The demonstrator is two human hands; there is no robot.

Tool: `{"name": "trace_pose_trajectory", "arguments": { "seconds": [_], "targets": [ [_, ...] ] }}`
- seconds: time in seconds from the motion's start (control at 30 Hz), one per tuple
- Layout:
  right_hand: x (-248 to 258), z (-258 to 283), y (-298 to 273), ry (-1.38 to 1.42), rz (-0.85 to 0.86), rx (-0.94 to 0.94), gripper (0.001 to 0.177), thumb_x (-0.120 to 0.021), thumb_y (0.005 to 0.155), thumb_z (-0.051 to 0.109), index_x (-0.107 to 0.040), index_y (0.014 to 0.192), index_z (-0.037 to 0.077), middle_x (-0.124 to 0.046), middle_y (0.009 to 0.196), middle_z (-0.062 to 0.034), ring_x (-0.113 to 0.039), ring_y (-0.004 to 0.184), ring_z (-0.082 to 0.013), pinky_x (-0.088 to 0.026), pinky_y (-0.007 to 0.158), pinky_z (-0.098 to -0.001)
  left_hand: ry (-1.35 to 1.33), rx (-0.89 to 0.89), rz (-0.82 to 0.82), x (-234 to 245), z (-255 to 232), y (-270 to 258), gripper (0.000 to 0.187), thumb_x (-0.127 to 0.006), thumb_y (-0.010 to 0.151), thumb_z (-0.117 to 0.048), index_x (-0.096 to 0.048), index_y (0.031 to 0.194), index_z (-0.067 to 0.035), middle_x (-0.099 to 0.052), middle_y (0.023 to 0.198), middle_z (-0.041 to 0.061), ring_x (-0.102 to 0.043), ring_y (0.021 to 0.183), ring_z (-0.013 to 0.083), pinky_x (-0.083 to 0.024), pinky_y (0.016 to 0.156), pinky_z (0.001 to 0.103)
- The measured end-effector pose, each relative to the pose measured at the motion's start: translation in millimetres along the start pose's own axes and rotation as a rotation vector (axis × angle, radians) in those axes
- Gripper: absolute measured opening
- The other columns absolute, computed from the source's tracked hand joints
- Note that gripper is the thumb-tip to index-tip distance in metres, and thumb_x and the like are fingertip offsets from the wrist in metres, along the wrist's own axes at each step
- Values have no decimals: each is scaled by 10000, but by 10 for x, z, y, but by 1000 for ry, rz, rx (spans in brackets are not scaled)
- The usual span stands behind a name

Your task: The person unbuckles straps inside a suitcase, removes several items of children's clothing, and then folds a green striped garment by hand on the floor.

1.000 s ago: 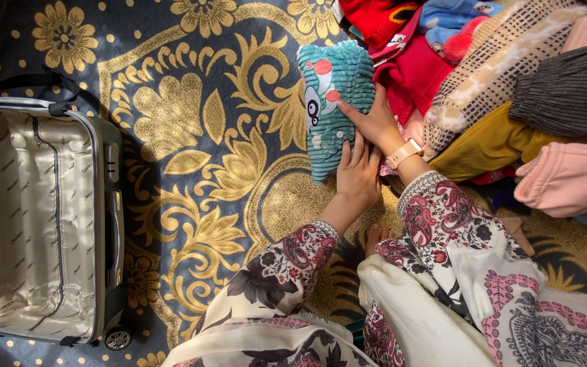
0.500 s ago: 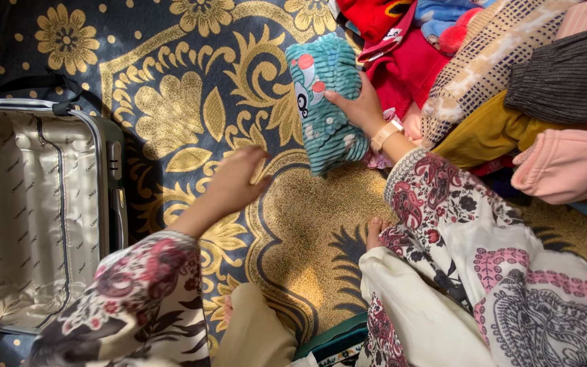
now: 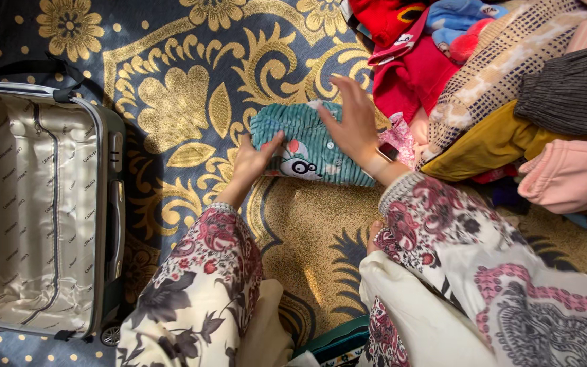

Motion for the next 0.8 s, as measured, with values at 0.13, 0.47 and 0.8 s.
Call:
{"name": "trace_pose_trajectory", "arguments": {
  "seconds": [0.13, 0.47, 0.8],
  "targets": [
    [128, -140, -565, -177, -87, 41, 555, -600, 1062, 387, -448, 1511, 97, -486, 1512, -227, -452, 1416, -412, -341, 1168, -533, 142, 39, -65, 59, -257, 56, 1212, -747, 736, -738, -310, 1506, 91, -519, 1405, 323, -614, 1223, 406, -492, 1037, 481],
    [-392, -514, -613, -400, 172, 32, 644, -526, 1054, 494, -330, 1626, 271, -445, 1475, -301, -493, 1273, -480, -439, 1030, -556, 234, 75, -83, -182, 38, 292, 1174, -601, 770, -825, -375, 1474, 86, -563, 1356, 291, -658, 1161, 399, -559, 946, 481],
    [-516, -949, -745, -433, 243, -360, 930, -517, 972, 710, -129, 1655, 211, -597, 1096, -357, -636, 923, -522, -525, 817, -569, 287, 57, -226, -124, 78, 292, 1084, -551, 795, -833, -422, 1458, 15, -530, 1391, 259, -592, 1233, 418, -507, 976, 504]
  ]
}}
Point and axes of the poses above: each hand's wrist, its own y-axis towards the middle knuckle, its own x-axis out of the back of the hand, z = x × y, the point moved 10 cm from there along y, towards the middle knuckle
